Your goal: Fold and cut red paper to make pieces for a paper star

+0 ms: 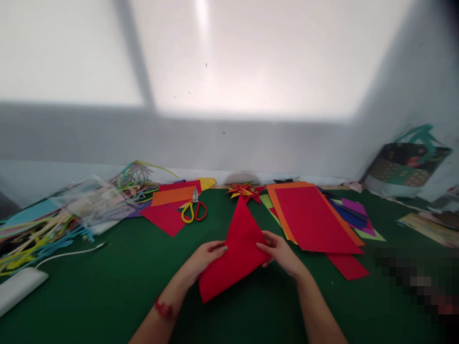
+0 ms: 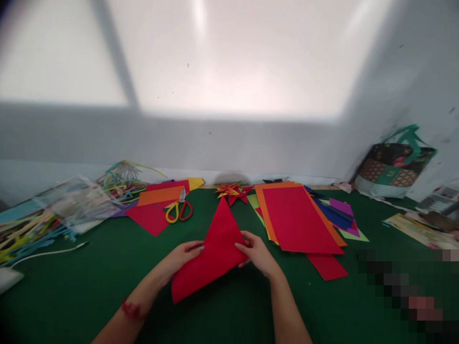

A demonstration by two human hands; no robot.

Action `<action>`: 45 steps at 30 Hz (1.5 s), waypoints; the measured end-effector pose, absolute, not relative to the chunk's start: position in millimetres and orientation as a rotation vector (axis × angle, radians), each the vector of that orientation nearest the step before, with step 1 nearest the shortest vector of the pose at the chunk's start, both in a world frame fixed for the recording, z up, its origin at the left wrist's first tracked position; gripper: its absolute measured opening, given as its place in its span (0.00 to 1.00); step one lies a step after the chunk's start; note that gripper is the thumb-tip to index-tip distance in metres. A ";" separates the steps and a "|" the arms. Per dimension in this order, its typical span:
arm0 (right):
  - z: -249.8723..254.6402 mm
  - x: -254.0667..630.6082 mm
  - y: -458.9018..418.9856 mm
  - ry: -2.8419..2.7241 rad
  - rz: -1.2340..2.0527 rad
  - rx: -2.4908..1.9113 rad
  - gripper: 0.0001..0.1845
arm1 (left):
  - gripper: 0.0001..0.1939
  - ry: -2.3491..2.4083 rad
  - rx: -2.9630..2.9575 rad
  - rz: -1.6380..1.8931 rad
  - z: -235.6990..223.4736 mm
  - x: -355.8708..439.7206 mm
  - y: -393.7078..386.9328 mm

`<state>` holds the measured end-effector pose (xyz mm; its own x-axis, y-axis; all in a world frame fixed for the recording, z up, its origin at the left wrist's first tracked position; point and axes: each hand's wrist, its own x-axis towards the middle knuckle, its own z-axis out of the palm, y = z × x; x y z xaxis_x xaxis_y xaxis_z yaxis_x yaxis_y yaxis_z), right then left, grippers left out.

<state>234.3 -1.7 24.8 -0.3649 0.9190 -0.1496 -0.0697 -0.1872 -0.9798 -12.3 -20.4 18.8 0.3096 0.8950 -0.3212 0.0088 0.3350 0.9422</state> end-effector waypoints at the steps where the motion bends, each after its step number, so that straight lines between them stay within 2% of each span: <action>1: 26.1 233.2 -2.2 -1.328 1.666 -1.054 0.22 | 0.24 1.046 1.028 0.727 18.5 -11.9 -23.0; 5: 33.9 228.8 -1.9 -1.298 1.610 -1.087 0.26 | 0.19 1.002 1.030 0.730 14.6 -7.6 -28.9; 9: 45.0 215.7 -3.8 -1.025 1.505 -1.096 0.28 | 0.19 1.073 1.028 0.958 18.2 0.5 -30.9; 13: 48.1 196.7 -9.5 -0.904 1.533 -1.104 0.30 | 0.18 1.046 0.940 1.133 25.1 10.8 -36.9; 19: 43.0 189.6 -13.1 -0.928 1.461 -1.122 0.21 | 0.15 0.954 0.846 1.082 24.0 26.0 -46.4; 29: 46.6 194.8 -13.9 -0.951 1.427 -1.110 0.20 | 0.14 1.090 0.911 1.077 23.3 22.2 -46.3; 39: 45.7 206.1 -11.6 -0.927 1.298 -1.157 0.23 | 0.14 1.125 0.984 1.016 32.6 21.8 -48.8; 45: 48.5 207.2 -11.6 -0.939 1.313 -1.108 0.20 | 0.13 1.099 1.004 1.004 32.0 19.8 -48.4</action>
